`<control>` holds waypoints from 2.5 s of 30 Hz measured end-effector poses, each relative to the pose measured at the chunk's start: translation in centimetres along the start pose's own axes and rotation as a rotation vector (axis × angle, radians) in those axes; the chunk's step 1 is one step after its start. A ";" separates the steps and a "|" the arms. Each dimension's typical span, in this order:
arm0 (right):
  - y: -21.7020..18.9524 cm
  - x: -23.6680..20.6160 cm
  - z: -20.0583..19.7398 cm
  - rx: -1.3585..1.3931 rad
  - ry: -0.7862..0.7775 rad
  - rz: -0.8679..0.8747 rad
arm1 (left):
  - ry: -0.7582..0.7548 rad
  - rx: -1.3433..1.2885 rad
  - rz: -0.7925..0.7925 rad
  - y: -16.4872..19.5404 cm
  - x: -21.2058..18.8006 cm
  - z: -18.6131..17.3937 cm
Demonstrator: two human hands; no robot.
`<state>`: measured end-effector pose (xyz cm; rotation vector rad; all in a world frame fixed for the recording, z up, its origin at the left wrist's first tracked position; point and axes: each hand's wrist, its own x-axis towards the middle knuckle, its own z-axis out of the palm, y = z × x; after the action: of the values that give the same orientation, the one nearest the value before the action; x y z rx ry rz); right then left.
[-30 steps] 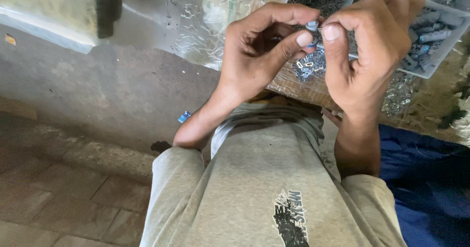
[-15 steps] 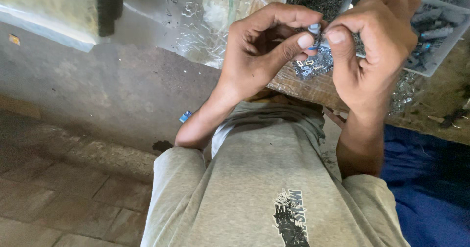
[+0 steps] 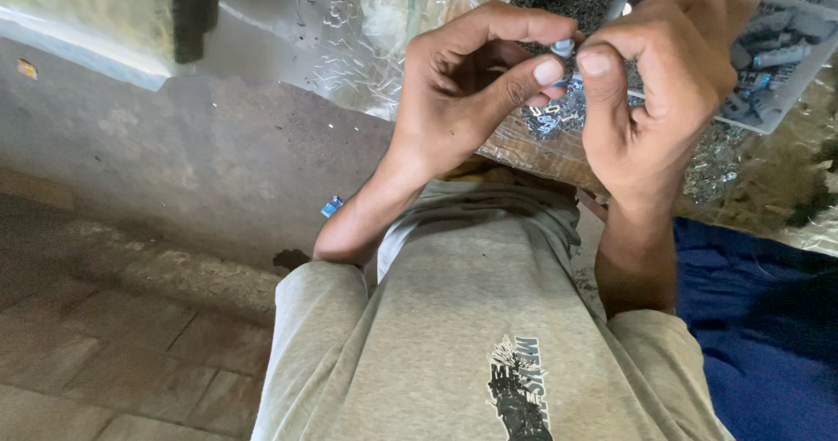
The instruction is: The person stands at a workbench assembling small blue and black plastic fittings. They repeatedly pick a fitting body from a compartment tray, press a smaller component into it by hand, and set the assembled piece down on the bench or into a pile.
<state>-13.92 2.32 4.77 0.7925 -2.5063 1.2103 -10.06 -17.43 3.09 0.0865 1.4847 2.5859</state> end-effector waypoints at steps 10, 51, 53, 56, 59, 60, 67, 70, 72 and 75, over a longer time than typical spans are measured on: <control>-0.1 0.5 -0.2 0.047 -0.033 -0.029 | 0.000 0.029 0.034 -0.3 0.1 -0.3; 8.1 -22.7 -18.4 -0.275 0.473 0.722 | 0.000 -0.159 -0.058 -1.5 0.7 0.0; 7.5 -22.6 -19.1 -0.508 0.233 0.535 | 0.020 -0.169 -0.089 -2.0 -0.2 1.0; 6.6 -21.8 -18.1 -0.768 -0.004 0.405 | 0.002 -0.188 -0.196 -2.4 -1.9 2.7; 6.1 -21.2 -17.6 -0.666 0.034 0.498 | -0.077 -0.229 -0.287 -3.3 -2.7 4.1; 5.9 -21.2 -17.3 -0.621 0.071 0.543 | -0.131 -0.240 -0.294 -4.1 -2.7 4.5; 5.5 -22.0 -14.3 -0.599 0.333 0.535 | -0.270 -0.263 -0.451 -7.4 -3.5 7.1; 5.0 -21.6 -12.6 -0.609 0.255 0.344 | -0.262 -0.241 -0.532 -7.2 -3.8 7.7; 3.9 -21.5 -11.4 -0.561 0.121 0.340 | -0.256 -0.218 -0.572 -7.0 -3.8 7.8; 2.7 -21.4 -10.7 -0.596 -0.024 0.390 | -0.255 -0.182 -0.581 -6.9 -3.6 7.9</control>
<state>1.97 19.84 0.35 0.1749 -2.8865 0.4673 -4.73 -7.83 1.26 -0.0332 0.9946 2.1278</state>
